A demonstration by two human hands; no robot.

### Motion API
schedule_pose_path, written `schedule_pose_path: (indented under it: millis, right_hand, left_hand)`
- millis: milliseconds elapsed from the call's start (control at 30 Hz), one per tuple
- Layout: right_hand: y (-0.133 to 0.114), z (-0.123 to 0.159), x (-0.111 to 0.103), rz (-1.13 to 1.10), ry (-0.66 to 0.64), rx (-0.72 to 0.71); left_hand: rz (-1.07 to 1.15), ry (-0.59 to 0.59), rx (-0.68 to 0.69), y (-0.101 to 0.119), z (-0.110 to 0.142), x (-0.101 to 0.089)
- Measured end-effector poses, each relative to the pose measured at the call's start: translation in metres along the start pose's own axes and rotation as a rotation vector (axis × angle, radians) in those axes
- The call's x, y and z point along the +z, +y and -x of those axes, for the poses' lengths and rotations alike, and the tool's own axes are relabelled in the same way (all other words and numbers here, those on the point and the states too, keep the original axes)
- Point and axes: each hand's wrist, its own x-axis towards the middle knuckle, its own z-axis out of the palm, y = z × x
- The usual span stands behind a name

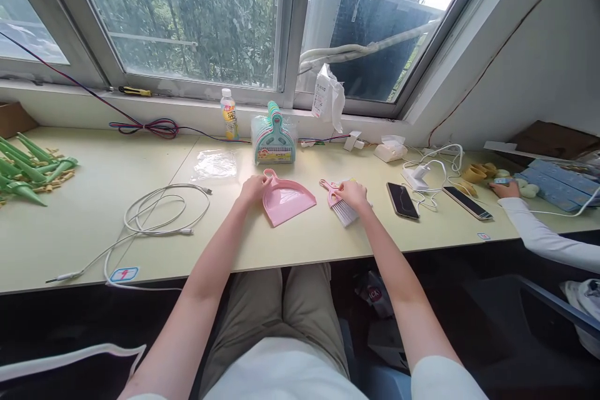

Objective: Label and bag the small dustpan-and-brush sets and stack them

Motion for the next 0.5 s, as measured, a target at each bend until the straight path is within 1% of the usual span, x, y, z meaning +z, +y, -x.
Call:
schedule_pose_path:
  millis: [133,233,300,367,433,500]
  right_hand:
    - [0.013,-0.005,-0.004,-0.039,0.096,0.07]
    - [0.023,-0.007,-0.006,-0.048,0.108,0.097]
    - [0.025,-0.006,-0.006,-0.038,0.074,0.08]
    - [0.023,-0.003,-0.002,-0.019,0.026,0.035]
    - [0.017,0.0,0.003,0.003,-0.008,-0.007]
    - [0.011,0.002,0.009,0.019,-0.009,-0.026]
  left_hand:
    - [-0.065,0.117,-0.037,-0.009,-0.002,-0.005]
    - [-0.084,0.137,-0.06,-0.012,-0.003,-0.01]
    - [-0.089,0.102,-0.081,-0.011,-0.003,-0.012]
    - [-0.077,0.036,-0.084,-0.009,-0.003,-0.013]
    - [-0.054,-0.041,-0.036,-0.006,-0.002,-0.011]
    - [-0.026,-0.097,0.044,-0.004,-0.001,-0.008]
